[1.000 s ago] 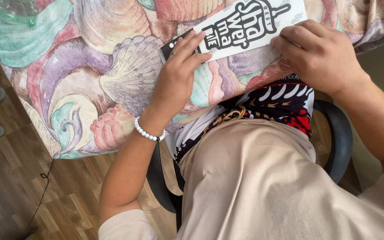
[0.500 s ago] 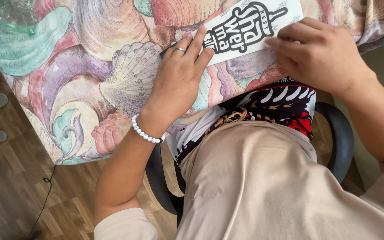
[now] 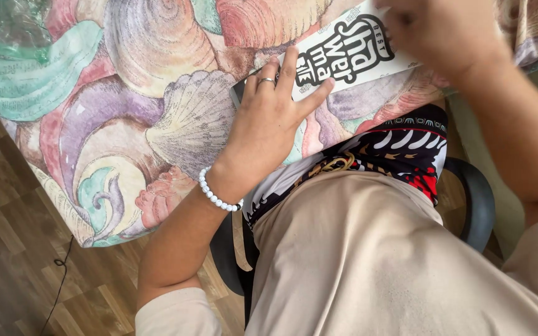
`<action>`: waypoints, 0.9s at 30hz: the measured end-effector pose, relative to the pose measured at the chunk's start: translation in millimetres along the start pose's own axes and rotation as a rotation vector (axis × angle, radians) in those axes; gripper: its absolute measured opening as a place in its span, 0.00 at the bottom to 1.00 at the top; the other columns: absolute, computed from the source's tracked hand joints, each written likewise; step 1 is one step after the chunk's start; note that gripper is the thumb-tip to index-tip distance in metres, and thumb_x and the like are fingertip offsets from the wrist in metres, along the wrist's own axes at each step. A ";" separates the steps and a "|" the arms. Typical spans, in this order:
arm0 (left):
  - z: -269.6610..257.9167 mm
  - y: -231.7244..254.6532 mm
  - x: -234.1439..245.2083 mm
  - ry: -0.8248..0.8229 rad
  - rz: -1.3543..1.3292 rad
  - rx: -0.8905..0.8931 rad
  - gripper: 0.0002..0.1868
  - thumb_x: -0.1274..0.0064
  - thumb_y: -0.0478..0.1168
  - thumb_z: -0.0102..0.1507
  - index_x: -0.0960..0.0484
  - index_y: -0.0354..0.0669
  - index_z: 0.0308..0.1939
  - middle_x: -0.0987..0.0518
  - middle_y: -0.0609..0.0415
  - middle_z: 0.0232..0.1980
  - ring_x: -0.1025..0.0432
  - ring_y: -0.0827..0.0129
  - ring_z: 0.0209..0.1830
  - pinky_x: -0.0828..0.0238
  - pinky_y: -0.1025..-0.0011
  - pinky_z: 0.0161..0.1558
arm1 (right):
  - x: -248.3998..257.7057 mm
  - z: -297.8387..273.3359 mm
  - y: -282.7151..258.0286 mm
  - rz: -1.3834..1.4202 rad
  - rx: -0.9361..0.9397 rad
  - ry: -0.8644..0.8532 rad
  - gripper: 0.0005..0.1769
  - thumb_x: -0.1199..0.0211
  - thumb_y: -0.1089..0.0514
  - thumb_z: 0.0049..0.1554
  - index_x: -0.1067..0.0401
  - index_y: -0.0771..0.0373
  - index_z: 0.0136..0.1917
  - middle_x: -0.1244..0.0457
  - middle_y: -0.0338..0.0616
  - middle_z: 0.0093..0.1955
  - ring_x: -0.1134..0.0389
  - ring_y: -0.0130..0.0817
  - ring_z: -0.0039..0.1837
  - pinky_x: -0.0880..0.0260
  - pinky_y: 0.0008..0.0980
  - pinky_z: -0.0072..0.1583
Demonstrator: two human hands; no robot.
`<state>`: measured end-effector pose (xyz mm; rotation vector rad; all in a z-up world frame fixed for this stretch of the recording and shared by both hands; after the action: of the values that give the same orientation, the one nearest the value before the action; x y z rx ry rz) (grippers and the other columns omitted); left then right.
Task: Peeling vinyl stickers from a backing sheet on a table
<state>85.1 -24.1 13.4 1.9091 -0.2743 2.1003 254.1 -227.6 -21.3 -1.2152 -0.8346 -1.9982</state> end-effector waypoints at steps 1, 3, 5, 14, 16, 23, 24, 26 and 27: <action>0.5 1.7 -2.5 -0.035 0.035 0.005 0.38 0.53 0.29 0.63 0.33 0.68 0.75 0.47 0.29 0.76 0.36 0.38 0.65 0.33 0.50 0.59 | 4.4 -3.3 1.5 -0.004 0.013 0.023 0.17 0.36 0.52 0.65 0.14 0.34 0.62 0.38 0.31 0.34 0.42 0.33 0.32 0.47 0.33 0.34; 0.0 6.2 -1.9 -0.067 0.068 0.012 0.40 0.52 0.31 0.65 0.38 0.74 0.77 0.47 0.27 0.76 0.36 0.36 0.67 0.33 0.50 0.62 | 15.8 -11.3 2.7 -0.010 0.029 0.044 0.13 0.35 0.53 0.67 0.14 0.37 0.60 0.37 0.32 0.37 0.41 0.32 0.35 0.46 0.31 0.35; 0.9 9.4 1.0 -0.129 0.105 0.025 0.40 0.53 0.33 0.66 0.41 0.74 0.79 0.49 0.26 0.77 0.41 0.34 0.71 0.39 0.47 0.67 | 33.6 -22.8 1.7 -0.021 0.060 0.119 0.04 0.30 0.56 0.72 0.16 0.48 0.55 0.33 0.36 0.47 0.37 0.31 0.41 0.41 0.28 0.37; -8.2 4.4 -0.4 -0.014 -0.222 0.137 0.47 0.61 0.14 0.59 0.33 0.61 0.77 0.48 0.34 0.80 0.49 0.35 0.78 0.45 0.46 0.76 | 75.4 -39.1 -55.0 0.245 0.297 0.107 0.05 0.33 0.63 0.70 0.21 0.66 0.51 0.34 0.42 0.51 0.34 0.38 0.49 0.28 0.34 0.48; -15.4 2.5 0.0 0.034 -0.229 0.216 0.38 0.57 0.18 0.62 0.29 0.56 0.72 0.41 0.36 0.77 0.45 0.39 0.76 0.40 0.48 0.73 | 72.4 -44.1 -47.3 0.255 0.262 0.121 0.06 0.33 0.65 0.70 0.20 0.63 0.48 0.32 0.40 0.51 0.33 0.37 0.49 0.28 0.33 0.48; -43.5 -12.7 13.6 0.320 -0.410 0.246 0.16 0.54 0.22 0.68 0.20 0.31 0.58 0.30 0.35 0.67 0.37 0.43 0.69 0.30 0.50 0.68 | 59.7 -56.1 -23.3 0.183 0.141 0.127 0.19 0.29 0.66 0.71 0.23 0.53 0.37 0.30 0.30 0.48 0.31 0.33 0.46 0.39 0.29 0.39; -43.7 -13.1 11.0 0.327 -0.402 0.255 0.16 0.54 0.22 0.68 0.20 0.31 0.58 0.30 0.35 0.67 0.37 0.43 0.69 0.30 0.50 0.68 | 60.1 -53.8 -26.6 0.186 0.152 0.135 0.19 0.29 0.66 0.71 0.23 0.53 0.37 0.30 0.30 0.48 0.31 0.33 0.46 0.39 0.29 0.39; -42.6 -10.3 6.4 0.322 -0.263 0.193 0.20 0.55 0.18 0.63 0.21 0.32 0.56 0.29 0.35 0.65 0.36 0.42 0.67 0.27 0.50 0.63 | 57.1 -49.4 -32.0 0.087 0.130 0.062 0.12 0.39 0.67 0.60 0.24 0.50 0.41 0.36 0.30 0.42 0.34 0.35 0.45 0.38 0.30 0.39; -41.2 -11.8 7.3 0.326 -0.256 0.201 0.20 0.55 0.18 0.63 0.21 0.32 0.56 0.29 0.35 0.65 0.36 0.42 0.67 0.27 0.50 0.63 | 56.7 -33.3 -43.5 0.090 0.138 0.068 0.12 0.39 0.67 0.60 0.24 0.50 0.41 0.36 0.30 0.42 0.34 0.35 0.45 0.38 0.30 0.39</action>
<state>49.8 1.2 15.7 1.5625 0.2465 2.2789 182.7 -239.2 10.0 -1.0814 -0.8537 -1.8677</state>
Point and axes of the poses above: each hand's wrist, its own z-axis towards the middle knuckle, its own x-axis out of the back of the hand, y = z × x, the point moved 4 cm from there along z, towards the middle knuckle
